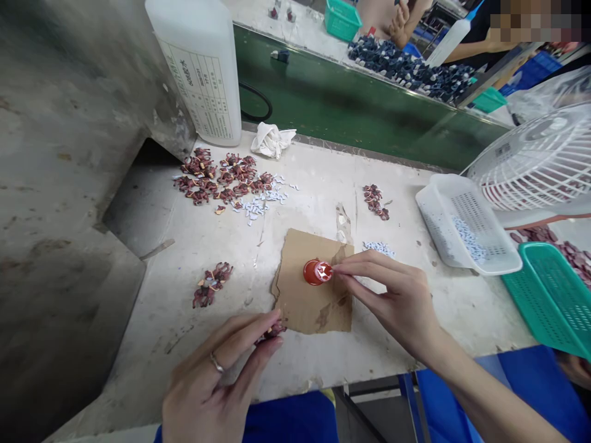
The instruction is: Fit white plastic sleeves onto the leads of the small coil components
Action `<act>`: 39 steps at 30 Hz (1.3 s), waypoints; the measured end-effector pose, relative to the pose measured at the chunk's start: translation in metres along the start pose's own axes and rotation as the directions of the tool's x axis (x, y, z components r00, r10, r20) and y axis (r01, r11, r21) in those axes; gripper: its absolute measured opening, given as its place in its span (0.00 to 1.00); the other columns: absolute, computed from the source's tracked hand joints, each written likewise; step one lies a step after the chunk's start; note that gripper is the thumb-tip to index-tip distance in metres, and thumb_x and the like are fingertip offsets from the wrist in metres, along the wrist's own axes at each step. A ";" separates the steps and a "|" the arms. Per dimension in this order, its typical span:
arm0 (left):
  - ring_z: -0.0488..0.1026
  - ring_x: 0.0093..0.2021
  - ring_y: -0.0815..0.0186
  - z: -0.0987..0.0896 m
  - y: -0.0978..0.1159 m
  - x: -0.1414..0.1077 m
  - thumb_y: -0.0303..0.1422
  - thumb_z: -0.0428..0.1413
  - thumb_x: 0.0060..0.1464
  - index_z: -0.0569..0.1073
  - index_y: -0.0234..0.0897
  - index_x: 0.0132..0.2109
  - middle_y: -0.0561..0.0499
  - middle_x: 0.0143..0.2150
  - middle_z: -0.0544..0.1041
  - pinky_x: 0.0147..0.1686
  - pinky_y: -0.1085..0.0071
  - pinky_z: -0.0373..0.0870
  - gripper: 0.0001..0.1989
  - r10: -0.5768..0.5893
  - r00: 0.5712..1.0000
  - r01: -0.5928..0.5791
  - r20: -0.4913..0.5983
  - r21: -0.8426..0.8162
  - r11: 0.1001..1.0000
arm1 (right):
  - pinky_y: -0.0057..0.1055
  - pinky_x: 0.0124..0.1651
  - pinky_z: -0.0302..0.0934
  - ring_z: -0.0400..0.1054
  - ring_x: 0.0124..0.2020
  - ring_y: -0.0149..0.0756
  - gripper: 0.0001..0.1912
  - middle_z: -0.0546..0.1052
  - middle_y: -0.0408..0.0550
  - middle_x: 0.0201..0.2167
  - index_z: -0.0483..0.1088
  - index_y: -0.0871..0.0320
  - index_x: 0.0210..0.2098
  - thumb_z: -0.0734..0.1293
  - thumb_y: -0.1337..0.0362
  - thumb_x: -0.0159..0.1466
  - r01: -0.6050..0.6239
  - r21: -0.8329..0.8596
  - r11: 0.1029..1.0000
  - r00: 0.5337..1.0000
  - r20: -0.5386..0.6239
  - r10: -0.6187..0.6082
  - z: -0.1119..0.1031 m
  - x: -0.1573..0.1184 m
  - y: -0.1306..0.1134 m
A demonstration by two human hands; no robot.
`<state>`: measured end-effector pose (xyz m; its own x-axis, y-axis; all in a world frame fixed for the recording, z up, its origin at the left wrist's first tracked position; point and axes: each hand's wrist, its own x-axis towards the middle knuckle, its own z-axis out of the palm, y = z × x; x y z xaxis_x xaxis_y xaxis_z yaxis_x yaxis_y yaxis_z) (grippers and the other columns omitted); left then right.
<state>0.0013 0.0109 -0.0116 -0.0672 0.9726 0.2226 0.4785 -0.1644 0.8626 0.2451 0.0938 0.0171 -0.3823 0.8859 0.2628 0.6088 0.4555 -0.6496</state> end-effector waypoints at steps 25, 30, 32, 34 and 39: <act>0.79 0.45 0.79 0.013 0.010 0.009 0.18 0.60 0.58 0.76 0.36 0.48 0.57 0.44 0.81 0.49 0.86 0.76 0.13 0.260 0.966 -0.255 0.015 -0.149 0.956 | 0.29 0.47 0.76 0.79 0.42 0.32 0.13 0.83 0.47 0.40 0.81 0.55 0.45 0.71 0.77 0.65 -0.143 0.568 0.811 0.990 0.078 0.120 0.024 -0.023 -0.048; 0.78 0.45 0.78 0.012 0.013 0.011 0.16 0.60 0.57 0.76 0.34 0.47 0.56 0.43 0.81 0.49 0.84 0.77 0.14 0.262 0.965 -0.257 0.006 -0.161 0.953 | 0.27 0.48 0.76 0.79 0.44 0.31 0.17 0.83 0.45 0.42 0.80 0.52 0.48 0.70 0.77 0.66 -0.138 0.548 0.825 0.990 0.106 0.095 0.023 -0.023 -0.047; 0.78 0.45 0.78 0.011 0.013 0.010 0.16 0.60 0.57 0.76 0.34 0.47 0.56 0.42 0.81 0.48 0.84 0.77 0.13 0.265 0.964 -0.260 0.009 -0.159 0.952 | 0.25 0.46 0.76 0.79 0.44 0.31 0.17 0.83 0.46 0.42 0.80 0.52 0.49 0.70 0.77 0.66 -0.131 0.525 0.841 0.990 0.108 0.087 0.024 -0.023 -0.048; 0.78 0.44 0.79 0.011 0.012 0.009 0.17 0.60 0.57 0.76 0.35 0.46 0.57 0.42 0.81 0.48 0.86 0.76 0.13 0.265 0.964 -0.263 0.004 -0.132 0.956 | 0.23 0.44 0.76 0.80 0.42 0.30 0.15 0.83 0.46 0.40 0.80 0.54 0.47 0.70 0.77 0.66 -0.113 0.506 0.855 0.993 0.078 0.085 0.025 -0.022 -0.050; 0.79 0.41 0.82 0.013 0.010 0.007 0.21 0.60 0.58 0.76 0.41 0.46 0.62 0.43 0.81 0.49 0.90 0.75 0.12 0.173 0.985 -0.172 -0.005 -0.142 0.975 | 0.25 0.50 0.76 0.79 0.47 0.34 0.12 0.82 0.57 0.43 0.78 0.67 0.48 0.67 0.79 0.68 0.123 0.283 0.951 0.992 -0.024 -0.121 0.024 -0.025 -0.051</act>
<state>0.0173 0.0186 -0.0071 0.0125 0.9288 0.3705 0.3539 -0.3506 0.8671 0.2067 0.0468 0.0261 -0.4368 0.8259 0.3565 0.3355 0.5172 -0.7873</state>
